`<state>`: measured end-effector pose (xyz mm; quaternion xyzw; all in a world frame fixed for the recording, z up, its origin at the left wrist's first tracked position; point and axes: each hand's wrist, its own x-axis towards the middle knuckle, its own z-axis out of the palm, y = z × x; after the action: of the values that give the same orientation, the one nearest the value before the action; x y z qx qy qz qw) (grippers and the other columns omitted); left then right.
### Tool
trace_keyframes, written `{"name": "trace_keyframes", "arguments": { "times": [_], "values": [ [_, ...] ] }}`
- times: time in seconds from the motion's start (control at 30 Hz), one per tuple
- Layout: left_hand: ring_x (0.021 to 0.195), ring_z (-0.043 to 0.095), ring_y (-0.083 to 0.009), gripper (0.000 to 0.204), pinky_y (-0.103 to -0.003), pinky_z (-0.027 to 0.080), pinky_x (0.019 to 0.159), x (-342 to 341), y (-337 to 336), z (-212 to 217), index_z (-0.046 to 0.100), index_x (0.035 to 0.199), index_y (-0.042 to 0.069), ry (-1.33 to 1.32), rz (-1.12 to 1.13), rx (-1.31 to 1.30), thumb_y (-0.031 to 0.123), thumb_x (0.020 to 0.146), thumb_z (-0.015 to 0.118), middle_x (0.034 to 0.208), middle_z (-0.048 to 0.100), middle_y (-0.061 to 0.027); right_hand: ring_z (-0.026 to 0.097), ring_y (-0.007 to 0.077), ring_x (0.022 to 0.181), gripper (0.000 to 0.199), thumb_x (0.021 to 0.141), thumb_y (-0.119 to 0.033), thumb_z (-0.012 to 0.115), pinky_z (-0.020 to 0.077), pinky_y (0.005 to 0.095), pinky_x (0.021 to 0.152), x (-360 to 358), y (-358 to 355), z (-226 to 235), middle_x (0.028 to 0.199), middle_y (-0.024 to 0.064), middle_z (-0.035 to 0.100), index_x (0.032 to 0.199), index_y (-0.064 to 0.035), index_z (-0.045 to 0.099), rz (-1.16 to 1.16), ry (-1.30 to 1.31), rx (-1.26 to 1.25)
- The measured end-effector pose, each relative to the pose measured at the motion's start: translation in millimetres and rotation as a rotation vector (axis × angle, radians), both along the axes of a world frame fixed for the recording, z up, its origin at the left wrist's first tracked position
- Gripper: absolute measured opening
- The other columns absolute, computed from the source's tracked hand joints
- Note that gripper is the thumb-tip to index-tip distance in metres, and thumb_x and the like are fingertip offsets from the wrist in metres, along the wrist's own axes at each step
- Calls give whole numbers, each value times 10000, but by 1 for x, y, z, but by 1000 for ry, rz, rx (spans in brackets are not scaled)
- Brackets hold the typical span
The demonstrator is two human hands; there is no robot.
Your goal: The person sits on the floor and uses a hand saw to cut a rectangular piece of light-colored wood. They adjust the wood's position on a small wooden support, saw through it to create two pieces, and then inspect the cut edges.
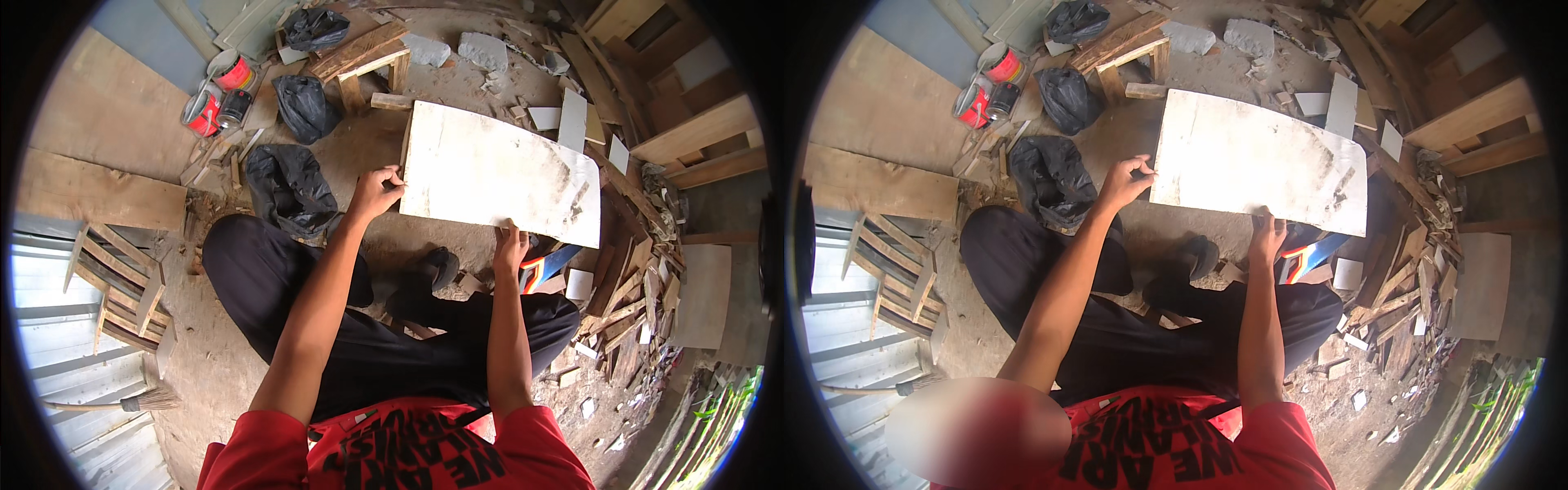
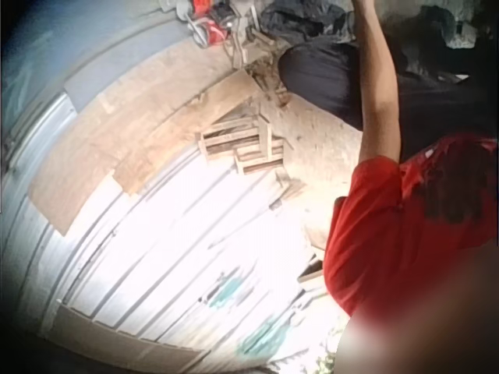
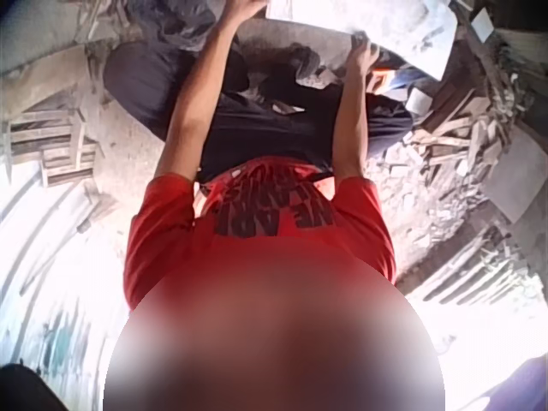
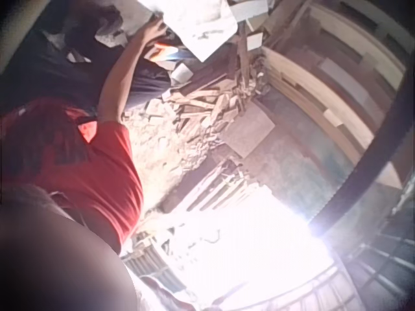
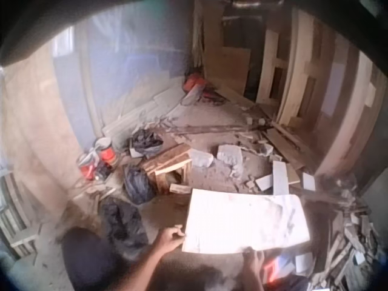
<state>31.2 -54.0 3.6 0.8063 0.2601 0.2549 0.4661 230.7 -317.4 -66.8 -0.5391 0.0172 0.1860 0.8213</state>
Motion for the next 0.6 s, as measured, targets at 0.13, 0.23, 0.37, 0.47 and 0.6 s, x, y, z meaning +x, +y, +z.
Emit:
{"name": "trace_keyframes", "arguments": {
  "times": [0.13,0.23,0.37,0.47,0.6],
  "values": [
    [1130,618,-308,150,-349,492,864,4,-1,0,665,829,-24,-10,15,50,90,762,737,1043,683,-228,599,184,1003,204,901,-143,652,483,389,924,1,1,-4,1063,70,622,1056,-40,569,-2,-27,43],
    [1051,655,-299,157,-341,501,820,8,-1,-1,668,858,-26,-22,43,28,96,781,730,1055,681,-227,541,261,1196,454,933,-123,602,443,425,1028,2,1,-7,1256,185,543,1290,79,408,29,-70,5],
    [940,691,-267,161,-332,508,776,7,2,-10,671,881,-24,-45,56,36,98,791,727,1085,674,-226,533,250,1182,465,929,-149,629,447,408,1012,1,4,1,1234,181,545,1247,72,373,58,-75,8],
    [916,695,-254,162,-326,508,770,9,0,-9,673,886,-22,-44,53,-13,98,792,728,1109,668,-226,590,171,1051,201,917,-171,655,485,357,933,3,9,5,1090,71,628,1043,-42,569,-6,-44,11],
    [937,690,-252,163,-326,506,780,7,4,-13,675,888,-21,-22,61,-4,98,792,732,1130,660,-229,585,181,1090,221,923,-177,651,484,367,942,5,14,13,1115,78,622,1070,-35,569,27,-56,-8]
  ]
}}
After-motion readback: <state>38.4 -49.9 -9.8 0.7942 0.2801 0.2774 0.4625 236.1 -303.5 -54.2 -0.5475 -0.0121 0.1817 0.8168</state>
